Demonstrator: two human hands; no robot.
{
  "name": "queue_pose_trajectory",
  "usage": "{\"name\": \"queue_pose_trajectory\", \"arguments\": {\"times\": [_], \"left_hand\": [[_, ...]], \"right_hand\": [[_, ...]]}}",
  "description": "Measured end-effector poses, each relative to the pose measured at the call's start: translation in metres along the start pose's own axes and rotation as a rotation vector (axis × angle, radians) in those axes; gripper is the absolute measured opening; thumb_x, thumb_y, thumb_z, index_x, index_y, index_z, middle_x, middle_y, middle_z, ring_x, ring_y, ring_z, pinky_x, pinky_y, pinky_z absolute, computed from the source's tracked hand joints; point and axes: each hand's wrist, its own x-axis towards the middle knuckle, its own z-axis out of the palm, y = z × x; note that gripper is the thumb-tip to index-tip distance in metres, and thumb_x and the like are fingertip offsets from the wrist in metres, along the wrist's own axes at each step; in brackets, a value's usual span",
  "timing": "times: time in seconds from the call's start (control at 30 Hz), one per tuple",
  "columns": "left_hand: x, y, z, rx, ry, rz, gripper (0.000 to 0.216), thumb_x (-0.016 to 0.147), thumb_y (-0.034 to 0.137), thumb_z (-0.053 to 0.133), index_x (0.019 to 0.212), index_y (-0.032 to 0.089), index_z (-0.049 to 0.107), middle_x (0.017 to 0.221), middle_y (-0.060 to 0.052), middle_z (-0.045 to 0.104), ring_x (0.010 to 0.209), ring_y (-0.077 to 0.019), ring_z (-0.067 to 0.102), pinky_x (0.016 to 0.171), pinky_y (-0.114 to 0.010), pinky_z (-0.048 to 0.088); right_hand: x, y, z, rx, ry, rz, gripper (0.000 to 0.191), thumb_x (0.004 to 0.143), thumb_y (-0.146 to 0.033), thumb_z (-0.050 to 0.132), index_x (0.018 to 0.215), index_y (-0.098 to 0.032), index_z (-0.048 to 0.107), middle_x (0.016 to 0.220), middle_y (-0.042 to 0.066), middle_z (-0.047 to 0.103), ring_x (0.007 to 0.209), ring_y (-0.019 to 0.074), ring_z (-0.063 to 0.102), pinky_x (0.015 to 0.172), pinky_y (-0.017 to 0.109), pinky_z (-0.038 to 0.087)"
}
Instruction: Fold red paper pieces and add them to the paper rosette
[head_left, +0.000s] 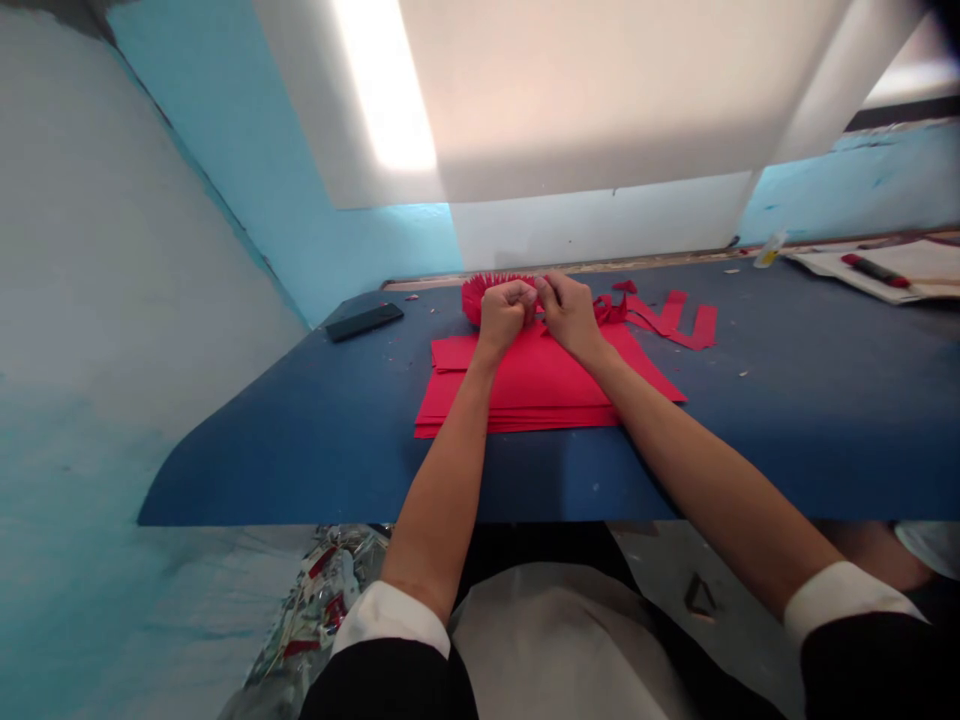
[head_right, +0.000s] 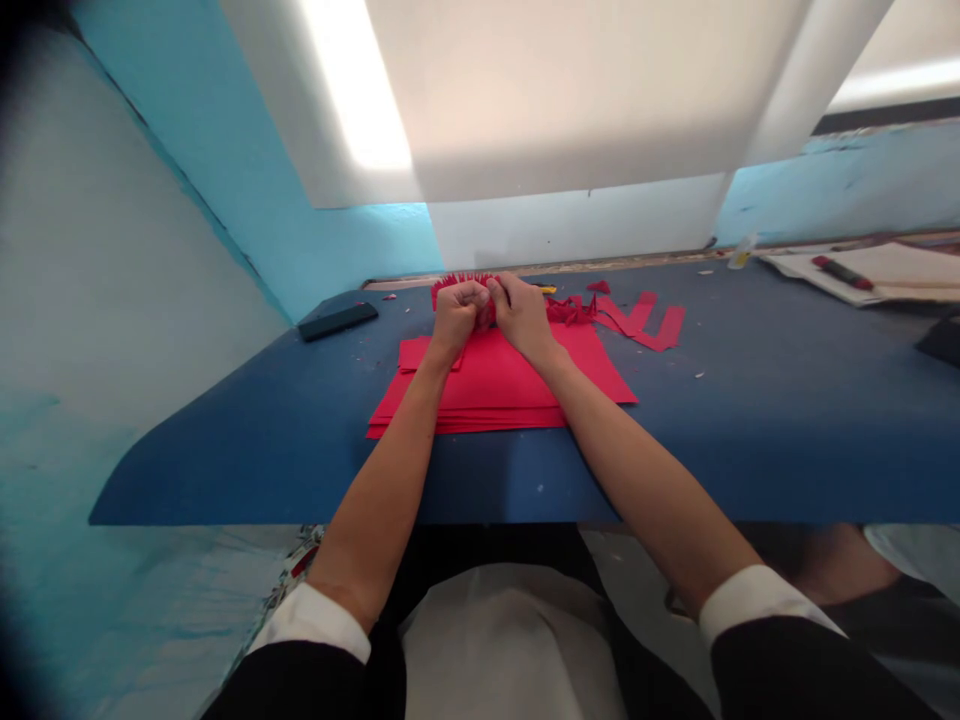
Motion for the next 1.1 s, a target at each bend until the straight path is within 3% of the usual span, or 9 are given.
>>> {"name": "queue_pose_trajectory", "arguments": {"times": [0.2, 0.33, 0.6, 0.77, 1.0, 1.1], "left_hand": [[-0.005, 0.010, 0.003, -0.105, -0.076, -0.122, 0.029, 0.098, 0.023, 0.068, 0.072, 0.020, 0.056, 0.048, 0.006, 0.055, 0.042, -0.0084, 0.051, 0.049, -0.021, 0.042], [-0.006, 0.012, 0.002, -0.092, -0.099, -0.180, 0.037, 0.099, 0.037, 0.072, 0.072, 0.021, 0.053, 0.052, 0.003, 0.062, 0.042, -0.0097, 0.055, 0.048, -0.022, 0.043], [0.000, 0.001, 0.003, 0.051, -0.039, -0.102, 0.038, 0.101, 0.013, 0.056, 0.067, 0.023, 0.042, 0.043, 0.009, 0.043, 0.039, -0.0084, 0.049, 0.048, -0.020, 0.035], [-0.001, 0.002, 0.003, 0.113, 0.023, -0.056, 0.036, 0.095, 0.006, 0.053, 0.066, 0.023, 0.041, 0.045, 0.010, 0.041, 0.040, -0.0092, 0.051, 0.049, -0.021, 0.035], [-0.002, 0.003, 0.006, 0.101, 0.038, -0.064, 0.037, 0.098, 0.004, 0.048, 0.067, 0.022, 0.042, 0.044, 0.009, 0.044, 0.036, -0.0071, 0.046, 0.045, -0.019, 0.032], [-0.003, 0.003, 0.006, 0.061, 0.029, -0.074, 0.037, 0.102, 0.011, 0.053, 0.068, 0.022, 0.044, 0.044, 0.009, 0.043, 0.037, -0.0073, 0.047, 0.046, -0.019, 0.034]], "right_hand": [[0.001, 0.003, -0.002, 0.002, 0.012, -0.007, 0.050, 0.107, -0.064, 0.042, 0.074, -0.027, 0.038, 0.062, -0.002, 0.040, 0.061, 0.0159, 0.038, 0.063, 0.033, 0.030], [0.001, 0.002, -0.003, 0.008, 0.021, -0.013, 0.055, 0.105, -0.072, 0.035, 0.074, -0.027, 0.036, 0.062, -0.002, 0.039, 0.061, 0.0164, 0.037, 0.062, 0.033, 0.028], [-0.002, -0.003, -0.002, -0.001, 0.004, -0.026, 0.058, 0.103, -0.074, 0.039, 0.069, -0.026, 0.037, 0.060, -0.002, 0.036, 0.061, 0.0164, 0.035, 0.062, 0.034, 0.029], [-0.002, -0.002, -0.002, 0.006, -0.056, -0.046, 0.056, 0.104, -0.070, 0.040, 0.069, -0.026, 0.039, 0.061, -0.001, 0.041, 0.063, 0.0171, 0.038, 0.064, 0.034, 0.032], [-0.001, -0.003, -0.006, 0.048, -0.054, -0.004, 0.055, 0.104, -0.066, 0.047, 0.067, -0.026, 0.040, 0.061, -0.001, 0.045, 0.064, 0.0175, 0.045, 0.065, 0.033, 0.038], [0.000, -0.002, -0.006, 0.058, -0.052, 0.019, 0.054, 0.104, -0.066, 0.049, 0.067, -0.026, 0.041, 0.062, -0.001, 0.046, 0.066, 0.0179, 0.047, 0.065, 0.033, 0.040]]}}
